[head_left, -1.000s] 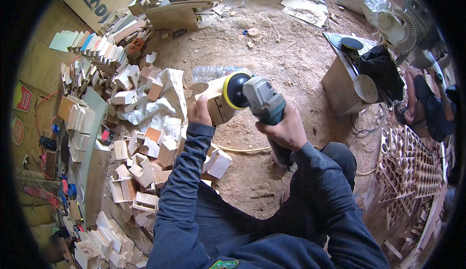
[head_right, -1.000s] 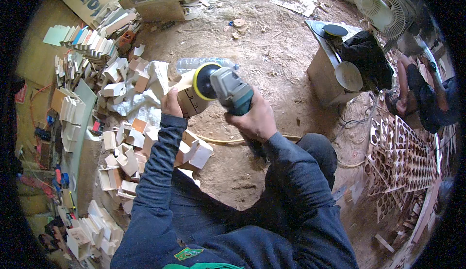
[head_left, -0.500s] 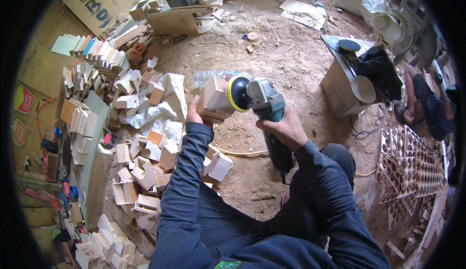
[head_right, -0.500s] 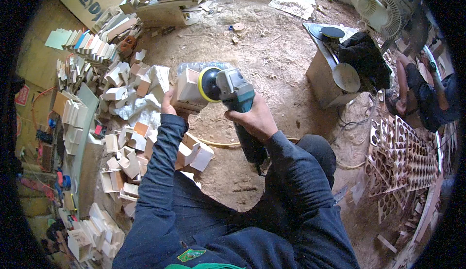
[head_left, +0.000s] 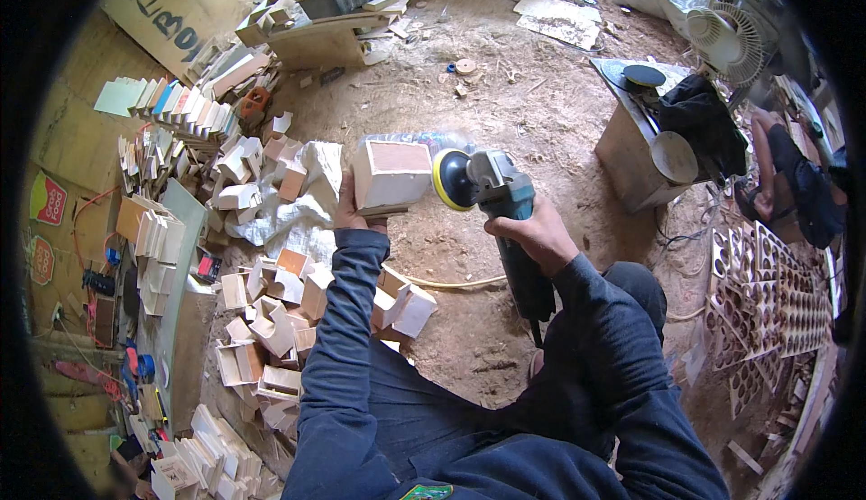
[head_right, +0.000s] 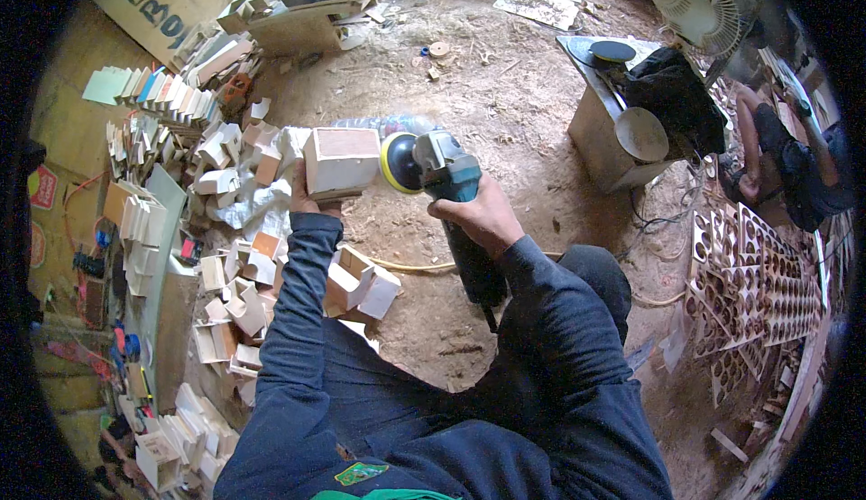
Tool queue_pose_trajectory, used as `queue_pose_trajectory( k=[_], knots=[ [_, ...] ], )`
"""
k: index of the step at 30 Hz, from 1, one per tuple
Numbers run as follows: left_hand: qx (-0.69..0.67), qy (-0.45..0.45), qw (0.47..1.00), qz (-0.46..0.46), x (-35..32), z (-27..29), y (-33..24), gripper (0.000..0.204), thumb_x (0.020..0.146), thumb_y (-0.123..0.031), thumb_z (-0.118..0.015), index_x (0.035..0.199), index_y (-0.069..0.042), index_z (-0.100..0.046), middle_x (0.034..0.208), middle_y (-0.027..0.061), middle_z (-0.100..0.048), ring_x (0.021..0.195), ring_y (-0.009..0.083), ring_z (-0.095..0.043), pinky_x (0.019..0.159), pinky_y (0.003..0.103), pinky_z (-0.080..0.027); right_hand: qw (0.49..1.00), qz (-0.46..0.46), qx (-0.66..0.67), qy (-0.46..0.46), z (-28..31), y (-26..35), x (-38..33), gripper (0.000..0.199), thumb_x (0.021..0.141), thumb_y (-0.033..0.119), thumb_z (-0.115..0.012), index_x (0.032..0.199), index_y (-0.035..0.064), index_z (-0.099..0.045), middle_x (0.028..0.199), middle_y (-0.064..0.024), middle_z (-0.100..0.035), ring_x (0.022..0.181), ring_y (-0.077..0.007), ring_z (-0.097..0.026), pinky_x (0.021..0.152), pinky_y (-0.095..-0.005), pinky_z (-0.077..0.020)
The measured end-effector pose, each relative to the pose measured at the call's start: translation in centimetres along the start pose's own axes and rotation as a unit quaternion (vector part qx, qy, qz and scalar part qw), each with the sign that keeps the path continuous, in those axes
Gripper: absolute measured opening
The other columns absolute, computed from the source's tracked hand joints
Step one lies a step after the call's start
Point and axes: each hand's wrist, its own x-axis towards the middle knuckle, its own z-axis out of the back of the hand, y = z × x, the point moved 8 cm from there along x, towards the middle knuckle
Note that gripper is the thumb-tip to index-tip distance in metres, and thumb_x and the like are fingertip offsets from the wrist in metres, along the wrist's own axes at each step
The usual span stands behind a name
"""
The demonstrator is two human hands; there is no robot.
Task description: The person sits on the floor in a workshop and uses a handheld orbital sander to smooth the surfaces of small wooden boxes. They pick up each box, sand its faces, and set it down, repeating the process with multiple boxes.
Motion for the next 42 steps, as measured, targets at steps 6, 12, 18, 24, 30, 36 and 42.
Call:
queue_pose_trajectory(
  k=[6,12,18,24,30,36,42],
  knots=[
    [-0.013,0.011,1.000,-0.007,-0.7,-1.1,0.2,0.057,0.101,-0.056,-0.065,0.137,-0.012,-0.065,0.125,0.0100,-0.072,0.110,0.0288,-0.072,0.087,0.051,-0.064,1.000,0.021,0.005,-0.017,1.1,0.0,-0.3,0.038,0.076,0.018,-0.084,0.107,0.0009,-0.071,0.090,-0.0038,-0.070,0.079,-0.0129,-0.065,0.074,-0.0315,-0.0524],
    [0.029,-0.004,1.000,-0.002,-2.1,-2.4,0.3,0.060,0.099,-0.057,-0.068,0.138,-0.012,-0.065,0.124,0.0091,-0.072,0.107,0.0286,-0.072,0.082,0.048,-0.065,0.998,0.045,0.016,-0.027,0.3,0.9,-0.6,0.035,0.077,0.016,-0.083,0.106,0.0007,-0.071,0.090,-0.0039,-0.070,0.080,-0.0128,-0.065,0.074,-0.0312,-0.0528],
    [0.052,-0.065,0.996,-0.018,-2.6,-1.8,1.6,0.061,0.098,-0.052,-0.072,0.136,-0.005,-0.064,0.122,0.0109,-0.072,0.103,0.0258,-0.073,0.082,0.044,-0.066,0.999,0.049,-0.009,-0.011,-0.9,2.0,-0.8,0.039,0.076,0.017,-0.084,0.108,0.0003,-0.069,0.093,-0.0038,-0.071,0.083,-0.0123,-0.064,0.078,-0.0313,-0.0536],
    [0.037,-0.009,0.999,0.020,-2.8,-2.8,3.0,0.065,0.099,-0.057,-0.067,0.140,-0.007,-0.060,0.125,0.0118,-0.071,0.109,0.0274,-0.073,0.091,0.044,-0.065,0.991,0.130,-0.030,-0.018,-1.7,3.6,-1.5,0.046,0.074,0.016,-0.086,0.113,0.0001,-0.068,0.100,-0.0047,-0.072,0.090,-0.0133,-0.066,0.085,-0.0310,-0.0549],
    [0.020,-0.084,0.996,0.037,-2.1,-0.4,2.1,0.065,0.098,-0.057,-0.070,0.140,-0.009,-0.062,0.125,0.0113,-0.071,0.108,0.0299,-0.071,0.091,0.050,-0.063,0.999,0.039,-0.024,-0.025,-0.3,0.1,-0.6,0.061,0.069,0.022,-0.088,0.122,0.0018,-0.065,0.105,-0.0108,-0.073,0.096,-0.0206,-0.070,0.091,-0.0355,-0.0552],
    [0.020,-0.082,0.996,0.031,-1.5,0.3,1.3,0.066,0.096,-0.058,-0.072,0.139,-0.009,-0.064,0.126,0.0107,-0.071,0.111,0.0293,-0.071,0.091,0.049,-0.062,0.999,0.024,-0.008,-0.036,1.1,-0.8,-0.1,0.045,0.075,0.020,-0.085,0.113,0.0004,-0.069,0.096,-0.0067,-0.073,0.085,-0.0167,-0.068,0.080,-0.0325,-0.0545],
    [0.045,0.026,0.998,0.019,-1.6,-1.2,1.0,0.059,0.099,-0.053,-0.071,0.134,-0.005,-0.065,0.118,0.0101,-0.073,0.102,0.0231,-0.073,0.085,0.039,-0.063,0.997,-0.026,0.079,0.003,0.5,-0.9,-0.1,0.033,0.079,0.017,-0.082,0.107,0.0029,-0.070,0.088,-0.0044,-0.069,0.074,-0.0143,-0.064,0.069,-0.0313,-0.0525]
  ],
)
